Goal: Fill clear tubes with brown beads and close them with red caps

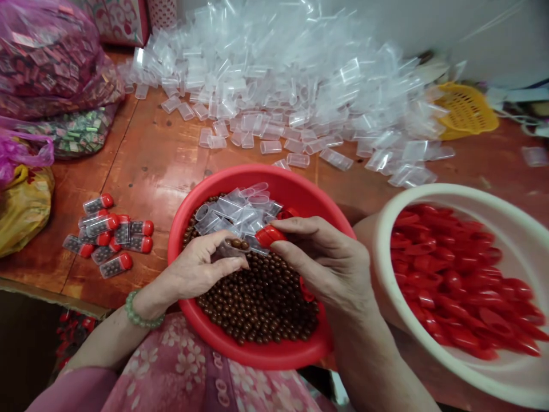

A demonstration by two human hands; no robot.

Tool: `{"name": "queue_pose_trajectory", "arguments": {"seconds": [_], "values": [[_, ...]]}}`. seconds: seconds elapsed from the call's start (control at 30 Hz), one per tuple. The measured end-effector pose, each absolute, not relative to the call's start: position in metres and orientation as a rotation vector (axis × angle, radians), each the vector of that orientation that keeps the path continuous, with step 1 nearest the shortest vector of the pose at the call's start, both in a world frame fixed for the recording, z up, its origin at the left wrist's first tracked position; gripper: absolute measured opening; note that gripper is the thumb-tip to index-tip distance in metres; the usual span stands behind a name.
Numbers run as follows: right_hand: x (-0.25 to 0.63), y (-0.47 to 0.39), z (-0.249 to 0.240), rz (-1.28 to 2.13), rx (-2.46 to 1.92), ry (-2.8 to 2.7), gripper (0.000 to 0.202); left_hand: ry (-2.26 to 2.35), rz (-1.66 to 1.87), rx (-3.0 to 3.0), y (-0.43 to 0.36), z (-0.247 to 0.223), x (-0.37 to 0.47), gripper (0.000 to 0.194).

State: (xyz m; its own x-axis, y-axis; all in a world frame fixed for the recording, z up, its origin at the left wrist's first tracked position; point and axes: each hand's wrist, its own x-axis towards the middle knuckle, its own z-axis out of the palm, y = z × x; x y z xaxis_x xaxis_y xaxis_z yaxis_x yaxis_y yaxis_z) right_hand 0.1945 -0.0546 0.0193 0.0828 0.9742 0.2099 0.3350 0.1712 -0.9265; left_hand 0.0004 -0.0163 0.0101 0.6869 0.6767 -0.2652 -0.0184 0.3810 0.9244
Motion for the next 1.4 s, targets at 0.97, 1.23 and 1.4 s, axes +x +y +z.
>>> {"name": "queue_pose_trajectory", "arguments": {"seconds": [0.97, 1.23, 1.4], "values": [[0.203, -0.061, 0.037, 0.661, -1.373, -1.790, 0.027, 0.723, 0.479, 1.020, -0.015, 0.009, 0.001, 0.014], [0.163, -0.056, 0.026, 0.879, -1.466, -1.355, 0.014, 0.595, 0.441, 0.810, -0.017, 0.004, -0.002, 0.023], [0.152, -0.054, 0.022, 0.895, -1.479, -1.280, 0.010, 0.497, 0.382, 0.601, -0.017, 0.000, -0.007, 0.026]]}}
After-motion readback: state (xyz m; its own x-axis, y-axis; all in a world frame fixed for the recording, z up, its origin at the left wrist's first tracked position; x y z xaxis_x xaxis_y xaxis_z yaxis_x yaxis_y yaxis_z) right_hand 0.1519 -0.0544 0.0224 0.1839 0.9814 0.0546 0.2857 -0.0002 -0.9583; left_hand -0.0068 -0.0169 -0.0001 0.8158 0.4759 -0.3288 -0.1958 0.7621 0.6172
